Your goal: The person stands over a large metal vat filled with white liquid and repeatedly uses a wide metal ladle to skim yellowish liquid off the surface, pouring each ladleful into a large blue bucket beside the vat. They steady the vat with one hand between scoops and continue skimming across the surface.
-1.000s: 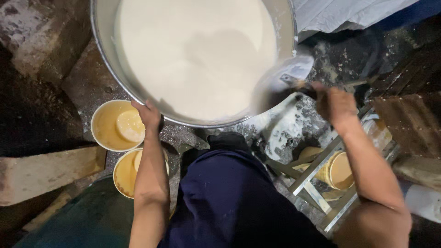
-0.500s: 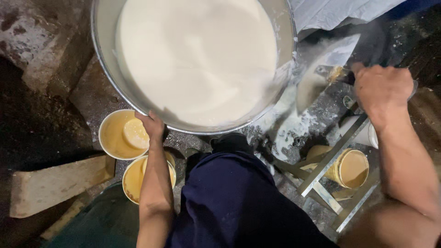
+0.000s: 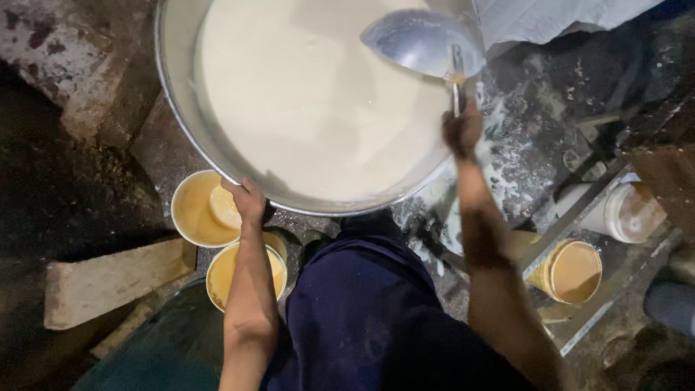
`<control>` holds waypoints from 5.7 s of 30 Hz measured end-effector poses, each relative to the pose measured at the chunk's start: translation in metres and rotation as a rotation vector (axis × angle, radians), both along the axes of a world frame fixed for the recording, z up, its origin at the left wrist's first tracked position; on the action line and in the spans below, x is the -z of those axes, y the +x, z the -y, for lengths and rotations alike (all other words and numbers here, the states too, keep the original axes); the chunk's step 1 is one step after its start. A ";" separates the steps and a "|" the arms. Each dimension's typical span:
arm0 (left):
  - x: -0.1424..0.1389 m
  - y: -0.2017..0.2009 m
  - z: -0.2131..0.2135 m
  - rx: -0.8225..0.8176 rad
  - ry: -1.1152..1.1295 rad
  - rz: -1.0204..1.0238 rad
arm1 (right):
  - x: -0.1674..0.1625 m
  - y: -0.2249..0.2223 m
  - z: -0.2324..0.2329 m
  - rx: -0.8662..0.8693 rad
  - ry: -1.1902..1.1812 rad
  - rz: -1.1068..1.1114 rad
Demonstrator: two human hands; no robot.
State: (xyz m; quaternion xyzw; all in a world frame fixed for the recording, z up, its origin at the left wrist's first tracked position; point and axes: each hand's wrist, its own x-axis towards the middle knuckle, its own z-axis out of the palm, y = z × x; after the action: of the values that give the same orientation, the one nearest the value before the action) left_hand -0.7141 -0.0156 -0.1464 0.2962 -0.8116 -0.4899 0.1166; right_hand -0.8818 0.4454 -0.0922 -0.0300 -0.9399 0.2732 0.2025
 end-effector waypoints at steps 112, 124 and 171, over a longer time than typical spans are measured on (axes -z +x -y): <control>0.026 0.006 0.006 -0.203 0.280 -0.058 | 0.091 -0.079 0.291 -0.571 -0.575 1.119; 0.032 0.010 0.006 -0.160 0.201 -0.156 | 0.100 -0.044 0.192 -0.601 -0.109 1.133; 0.055 0.013 0.006 -0.163 0.182 0.107 | -0.122 -0.001 -0.081 -0.152 -0.506 0.853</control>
State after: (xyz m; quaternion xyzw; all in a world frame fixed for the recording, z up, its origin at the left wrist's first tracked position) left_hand -0.7009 -0.0220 -0.2010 0.3962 -0.7420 -0.5341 0.0852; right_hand -0.8825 0.5267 0.0299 -0.1187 -0.8427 0.4701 -0.2339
